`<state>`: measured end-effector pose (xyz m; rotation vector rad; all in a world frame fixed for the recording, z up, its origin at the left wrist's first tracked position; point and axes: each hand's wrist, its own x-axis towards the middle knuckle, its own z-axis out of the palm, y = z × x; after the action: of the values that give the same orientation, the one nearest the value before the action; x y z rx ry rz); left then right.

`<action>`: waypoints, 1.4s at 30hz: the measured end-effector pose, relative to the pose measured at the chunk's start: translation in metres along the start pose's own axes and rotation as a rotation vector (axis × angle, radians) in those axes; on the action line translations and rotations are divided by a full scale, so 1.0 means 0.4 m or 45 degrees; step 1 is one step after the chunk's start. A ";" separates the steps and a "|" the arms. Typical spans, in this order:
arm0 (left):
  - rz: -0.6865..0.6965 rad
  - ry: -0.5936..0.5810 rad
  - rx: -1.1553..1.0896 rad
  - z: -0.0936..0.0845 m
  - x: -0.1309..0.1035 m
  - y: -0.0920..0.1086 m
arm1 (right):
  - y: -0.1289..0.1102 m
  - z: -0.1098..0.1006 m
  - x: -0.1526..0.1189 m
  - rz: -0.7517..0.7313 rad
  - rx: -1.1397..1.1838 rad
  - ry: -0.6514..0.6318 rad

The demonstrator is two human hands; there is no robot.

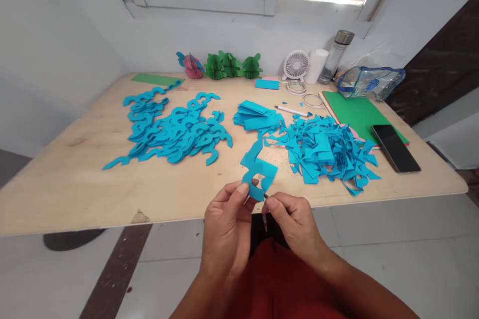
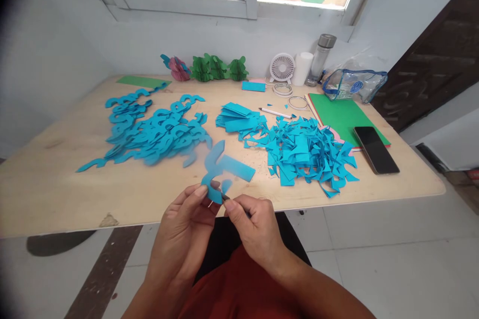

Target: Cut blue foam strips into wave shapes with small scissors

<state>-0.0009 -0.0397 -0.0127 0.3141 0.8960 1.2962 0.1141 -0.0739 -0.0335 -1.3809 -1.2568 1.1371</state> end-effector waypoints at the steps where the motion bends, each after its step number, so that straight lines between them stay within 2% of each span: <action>1: -0.004 -0.003 -0.005 0.000 0.001 0.000 | 0.000 0.000 0.000 0.001 0.005 0.005; 5: -0.039 -0.017 -0.027 -0.004 0.009 -0.002 | 0.011 -0.010 0.004 0.031 0.046 0.097; 10: -0.078 -0.045 -0.044 -0.012 0.018 -0.005 | 0.036 -0.026 0.017 0.008 0.246 0.244; 14: -0.079 -0.068 -0.012 -0.016 0.015 -0.009 | 0.013 -0.022 0.027 -0.022 0.351 0.212; 20: -0.013 -0.073 0.105 -0.025 0.004 -0.021 | -0.042 -0.006 0.053 -0.003 0.324 0.198; 24: 0.017 -0.069 0.167 -0.029 -0.002 -0.032 | -0.049 0.003 0.073 0.044 0.403 0.208; 29: 0.020 -0.058 0.250 -0.050 -0.008 -0.036 | -0.056 0.001 0.084 0.047 0.268 0.210; 33: -0.037 -0.081 0.381 -0.078 -0.004 -0.023 | -0.050 -0.009 0.082 0.037 0.113 0.115; 36: 0.018 -0.046 0.469 -0.089 0.004 -0.007 | -0.036 -0.012 0.076 0.064 0.079 -0.011; 42: 0.052 -0.121 0.497 -0.094 0.012 0.018 | -0.021 -0.008 0.061 0.051 -0.058 -0.246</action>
<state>-0.0331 -0.0433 -0.0338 0.6972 1.0637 1.1278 0.1175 -0.0491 -0.0258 -1.3604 -1.4043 1.3011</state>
